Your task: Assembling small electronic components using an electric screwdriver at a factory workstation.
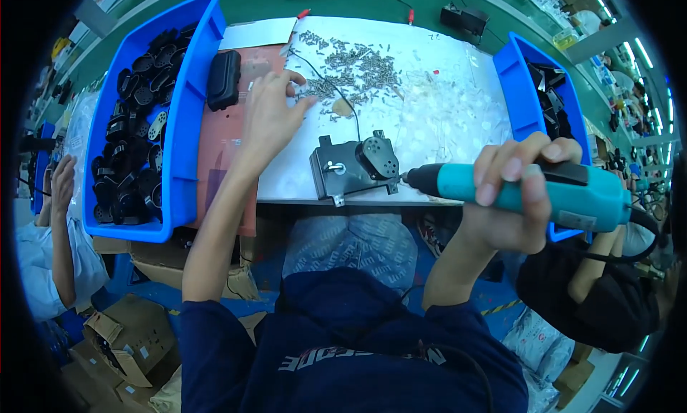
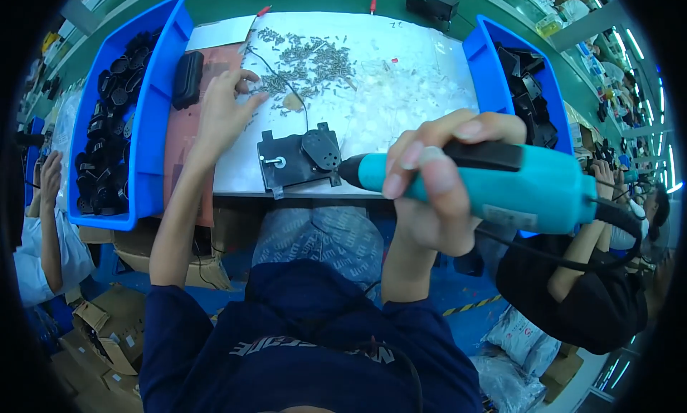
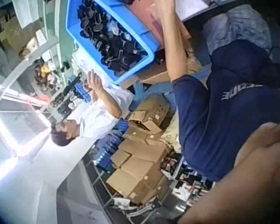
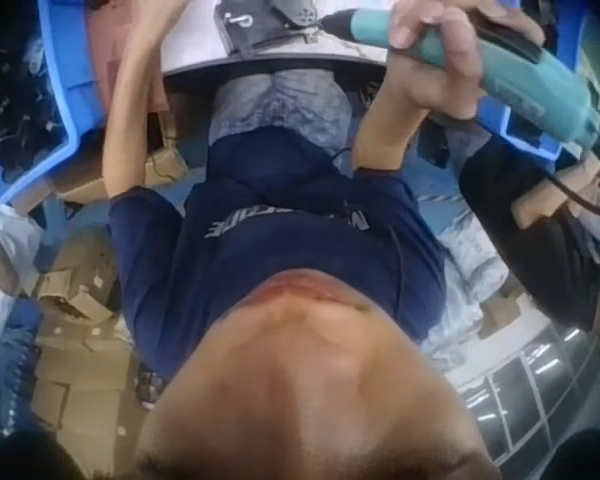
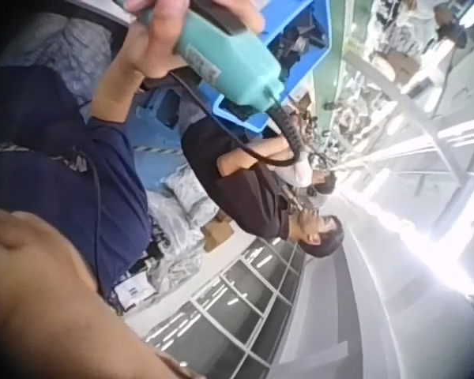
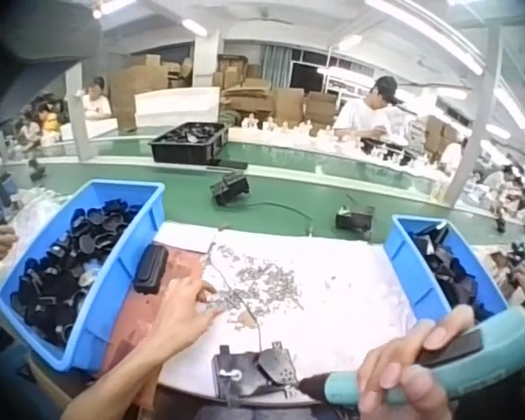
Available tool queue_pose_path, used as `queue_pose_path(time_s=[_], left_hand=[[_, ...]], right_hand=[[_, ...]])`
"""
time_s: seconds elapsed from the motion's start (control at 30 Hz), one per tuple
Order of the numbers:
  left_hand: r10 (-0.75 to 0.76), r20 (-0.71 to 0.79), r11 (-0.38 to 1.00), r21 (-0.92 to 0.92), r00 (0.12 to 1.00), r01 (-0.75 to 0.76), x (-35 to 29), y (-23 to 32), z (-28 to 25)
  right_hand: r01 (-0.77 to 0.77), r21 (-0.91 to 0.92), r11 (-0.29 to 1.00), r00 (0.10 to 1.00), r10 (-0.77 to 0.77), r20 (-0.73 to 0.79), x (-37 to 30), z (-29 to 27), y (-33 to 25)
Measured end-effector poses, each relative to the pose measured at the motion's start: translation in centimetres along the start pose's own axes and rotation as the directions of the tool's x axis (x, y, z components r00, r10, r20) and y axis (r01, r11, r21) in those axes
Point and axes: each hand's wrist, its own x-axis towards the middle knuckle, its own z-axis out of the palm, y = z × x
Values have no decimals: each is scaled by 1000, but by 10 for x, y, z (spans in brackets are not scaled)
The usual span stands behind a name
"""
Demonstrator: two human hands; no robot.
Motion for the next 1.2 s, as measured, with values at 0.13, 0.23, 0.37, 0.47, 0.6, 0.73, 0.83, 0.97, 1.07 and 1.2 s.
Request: queue_pose_path(time_s=[0.13,0.23,0.37,0.47,0.6,0.73,0.83,0.97,1.07,1.2], left_hand=[[-68,41,987,-140,997,73,9,-1,2],[-102,26,947,-305,994,105,12,-4,0],[-91,-81,903,-428,993,48,7,-2,-6],[-104,-199,898,-441,975,6,9,8,-17],[-122,-196,872,-490,973,10,11,5,-24],[-51,-85,723,-691,995,-22,-2,29,-23],[90,-142,890,-432,986,-143,-1,31,-21],[121,-42,982,-142,992,-126,1,23,-17],[143,-49,989,-39,988,-145,-1,18,-13],[230,-219,949,-164,948,-269,-10,22,-14]], right_hand=[[9,-128,992,1000,-6,25,-6,0,5],[18,-145,989,1000,-16,13,-5,-1,4],[28,-69,997,997,-33,-70,0,2,1],[50,-83,995,996,-55,-66,4,3,-3],[98,-127,987,994,-102,-25,12,3,-9],[160,-146,976,986,-151,70,17,-2,-10],[145,-133,980,986,-133,98,20,2,-10],[139,-151,979,987,-124,106,18,6,-7],[134,-157,979,990,-124,73,16,10,-5],[150,-177,973,987,-136,86,19,14,-5]])
